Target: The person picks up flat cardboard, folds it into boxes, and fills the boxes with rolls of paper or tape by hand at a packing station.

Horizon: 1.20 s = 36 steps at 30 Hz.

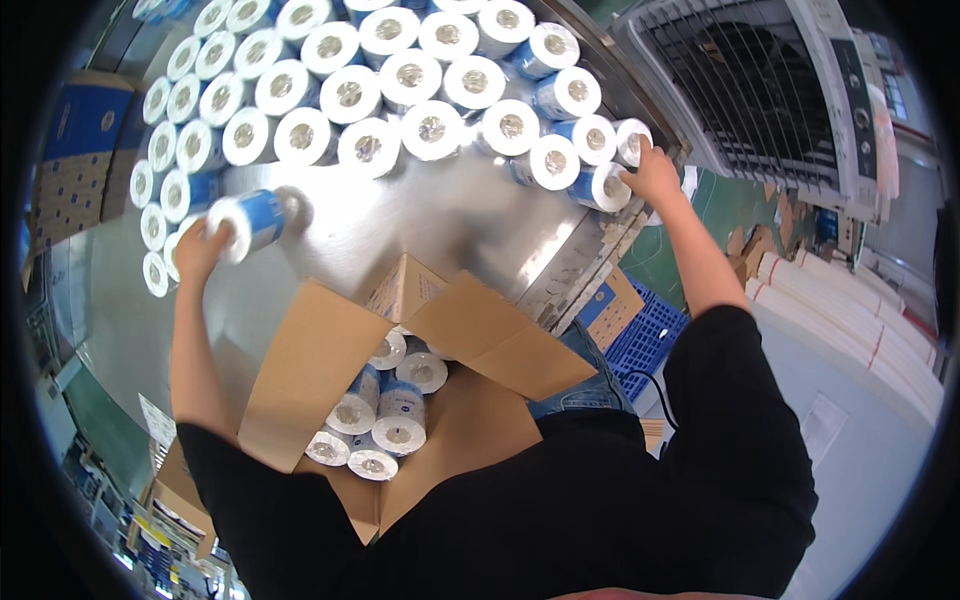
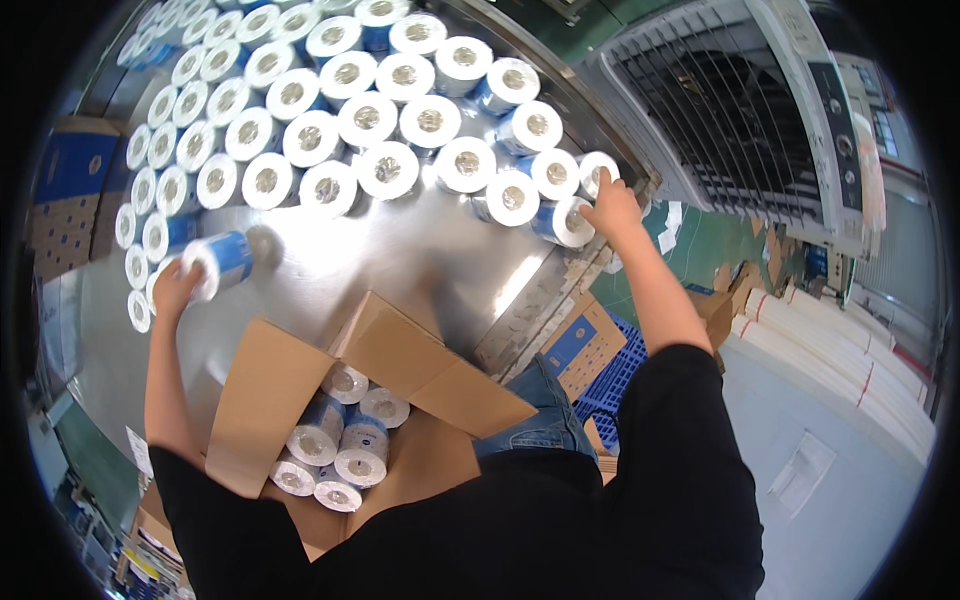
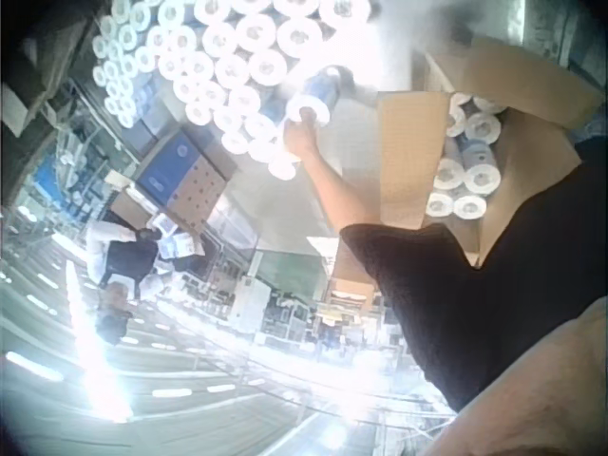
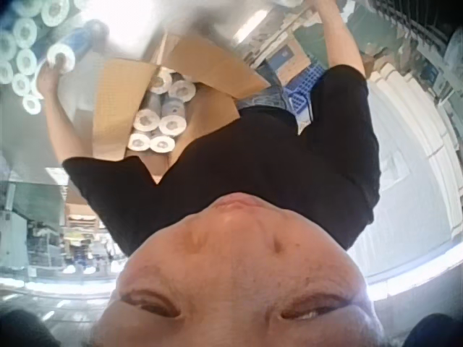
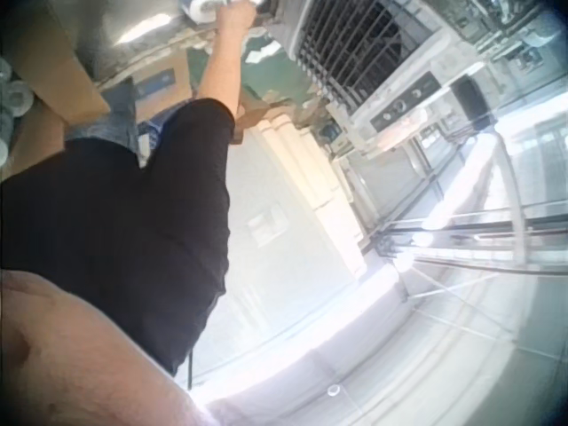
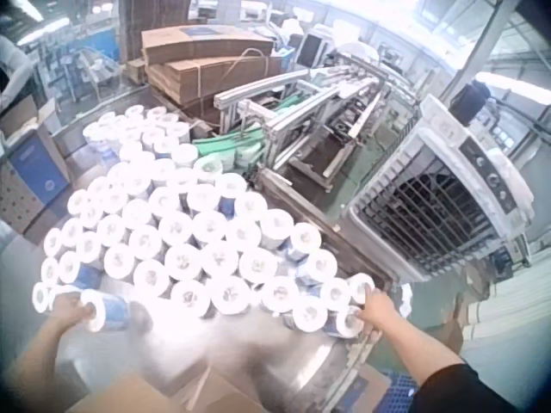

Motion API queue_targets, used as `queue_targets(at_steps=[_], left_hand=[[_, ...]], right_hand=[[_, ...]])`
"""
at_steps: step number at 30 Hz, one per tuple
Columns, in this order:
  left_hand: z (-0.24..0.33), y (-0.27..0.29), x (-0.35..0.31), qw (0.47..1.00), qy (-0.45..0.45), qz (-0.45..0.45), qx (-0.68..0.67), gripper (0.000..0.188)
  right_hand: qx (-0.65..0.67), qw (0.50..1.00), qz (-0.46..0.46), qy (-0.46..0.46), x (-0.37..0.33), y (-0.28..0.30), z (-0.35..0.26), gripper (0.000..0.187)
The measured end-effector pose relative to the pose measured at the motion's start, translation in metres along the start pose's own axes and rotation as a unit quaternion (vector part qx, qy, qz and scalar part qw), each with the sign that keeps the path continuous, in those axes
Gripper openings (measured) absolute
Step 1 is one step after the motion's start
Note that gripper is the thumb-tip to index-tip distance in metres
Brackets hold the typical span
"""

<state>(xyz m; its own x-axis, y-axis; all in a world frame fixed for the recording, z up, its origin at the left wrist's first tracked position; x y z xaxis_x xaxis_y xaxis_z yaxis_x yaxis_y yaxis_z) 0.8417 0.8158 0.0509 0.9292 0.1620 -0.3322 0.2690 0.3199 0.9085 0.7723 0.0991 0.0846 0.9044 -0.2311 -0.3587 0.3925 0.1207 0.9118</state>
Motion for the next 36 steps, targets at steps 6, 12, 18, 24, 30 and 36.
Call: queue_targets(at_steps=[6, 12, 18, 24, 30, 36], left_hand=[[-0.057, 0.136, -0.174, 0.900, 0.067, 0.073, -0.425, 0.035], [0.049, 0.092, -0.352, 0.706, 0.233, -0.009, -0.669, 0.035], [0.143, -0.012, -0.364, 0.832, 0.145, -0.155, -0.512, 0.034], [0.167, -0.084, -0.358, 0.971, -0.224, -0.037, 0.068, 0.040], [0.152, -0.091, -0.365, 0.967, -0.246, -0.007, 0.060, 0.039], [0.139, -0.100, -0.362, 0.965, -0.257, 0.014, 0.059, 0.031]], right_hand=[[0.128, 0.959, -0.229, -0.105, 0.021, -0.049, 0.016, 0.113], [0.102, 0.987, -0.083, -0.092, 0.011, -0.058, 0.008, 0.083], [0.143, 0.990, 0.017, -0.010, -0.025, -0.013, 0.023, 0.051], [0.362, 0.926, 0.053, 0.093, -0.100, 0.116, 0.010, 0.027], [0.401, 0.827, 0.164, 0.358, -0.206, 0.239, -0.060, 0.030], [0.421, 0.706, -0.196, 0.534, -0.273, 0.253, -0.184, 0.027]])
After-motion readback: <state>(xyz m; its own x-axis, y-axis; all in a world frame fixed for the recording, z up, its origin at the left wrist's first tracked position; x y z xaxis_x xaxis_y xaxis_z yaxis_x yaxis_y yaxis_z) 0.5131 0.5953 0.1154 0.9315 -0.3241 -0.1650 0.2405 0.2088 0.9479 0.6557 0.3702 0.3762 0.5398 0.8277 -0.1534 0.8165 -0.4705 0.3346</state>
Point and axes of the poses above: each hand's wrist, its own x-axis towards the middle knuckle, its own y-axis out of the back of the hand, z = x × y, the point moved 5 cm from there along x, towards the middle knuckle, and after that the axes turned 4 degrees about -x, right-handed, at the moved point
